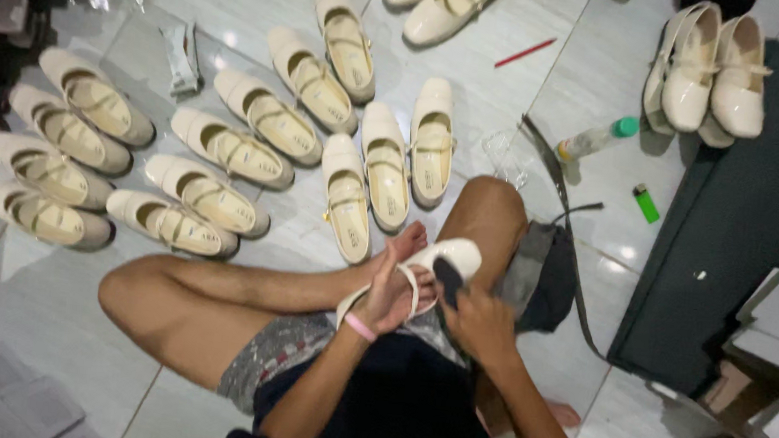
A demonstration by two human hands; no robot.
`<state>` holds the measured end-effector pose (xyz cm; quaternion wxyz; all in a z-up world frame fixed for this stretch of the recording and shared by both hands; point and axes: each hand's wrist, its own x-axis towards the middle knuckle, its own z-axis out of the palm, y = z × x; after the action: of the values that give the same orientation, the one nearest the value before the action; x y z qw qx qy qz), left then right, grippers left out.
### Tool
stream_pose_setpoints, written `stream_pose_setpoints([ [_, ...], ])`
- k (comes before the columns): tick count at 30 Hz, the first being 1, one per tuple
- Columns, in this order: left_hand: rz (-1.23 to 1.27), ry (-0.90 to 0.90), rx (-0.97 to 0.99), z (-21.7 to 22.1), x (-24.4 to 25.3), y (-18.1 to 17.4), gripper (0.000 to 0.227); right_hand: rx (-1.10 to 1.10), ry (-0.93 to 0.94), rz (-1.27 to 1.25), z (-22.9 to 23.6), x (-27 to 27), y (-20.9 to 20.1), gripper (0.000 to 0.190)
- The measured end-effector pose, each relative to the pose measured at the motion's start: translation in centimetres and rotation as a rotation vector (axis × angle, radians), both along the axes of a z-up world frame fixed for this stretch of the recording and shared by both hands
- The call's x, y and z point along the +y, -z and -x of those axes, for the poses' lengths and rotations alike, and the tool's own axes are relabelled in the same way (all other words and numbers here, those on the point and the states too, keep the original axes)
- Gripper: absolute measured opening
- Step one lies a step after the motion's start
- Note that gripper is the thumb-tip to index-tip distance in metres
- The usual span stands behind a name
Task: The person sits on the floor and wipes the exterior of several white shoes using a dark cloth. They handle the shoes one at a time, turning them over to clean different sides, and place them back on the floor after cleaning.
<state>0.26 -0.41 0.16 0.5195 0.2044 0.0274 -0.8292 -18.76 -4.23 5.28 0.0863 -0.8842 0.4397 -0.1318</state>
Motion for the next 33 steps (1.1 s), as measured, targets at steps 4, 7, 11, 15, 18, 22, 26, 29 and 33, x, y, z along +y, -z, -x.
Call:
stream_pose_setpoints([
  [4,-0.063,0.063,-0.124,-0.1,-0.1,-0.5,0.112,-0.046,-0.038,0.03,1.3,0.7,-0.2,0.053],
  [7,-0.024,0.076,-0.163,0.1,-0.2,-0.5,0.109,0.006,0.002,0.01,0.7,0.3,0.9,0.053],
  [11,-0.069,-0.028,-0.061,0.1,0.2,-0.4,0.112,-0.082,-0.126,0.073,0.3,-0.2,1.0,0.041],
  [15,-0.047,0.003,-0.104,-0.2,0.4,-0.3,0.114,0.09,-0.157,-0.038,1.4,-0.8,0.4,0.033],
  [18,-0.002,0.027,-0.142,0.7,0.5,-0.4,0.112,0.139,-0.242,0.075,2.3,-0.9,1.0,0.018],
  [22,0.078,-0.018,-0.145,0.1,0.2,-1.8,0.118,0.063,-0.268,-0.002,1.9,-1.3,1.8,0.029],
  [26,-0.061,-0.036,-0.106,-0.2,0.7,-3.5,0.113,0.008,0.075,-0.353,4.6,-0.5,0.9,0.032],
  [29,0.066,-0.141,-0.017,0.7,-0.1,-4.4,0.113,-0.474,0.086,-0.214,6.0,-0.9,0.1,0.028],
  [33,0.125,-0.149,-0.013,0.6,-0.3,-5.0,0.116,-0.557,0.074,-0.172,3.7,-0.5,-1.0,0.029],
])
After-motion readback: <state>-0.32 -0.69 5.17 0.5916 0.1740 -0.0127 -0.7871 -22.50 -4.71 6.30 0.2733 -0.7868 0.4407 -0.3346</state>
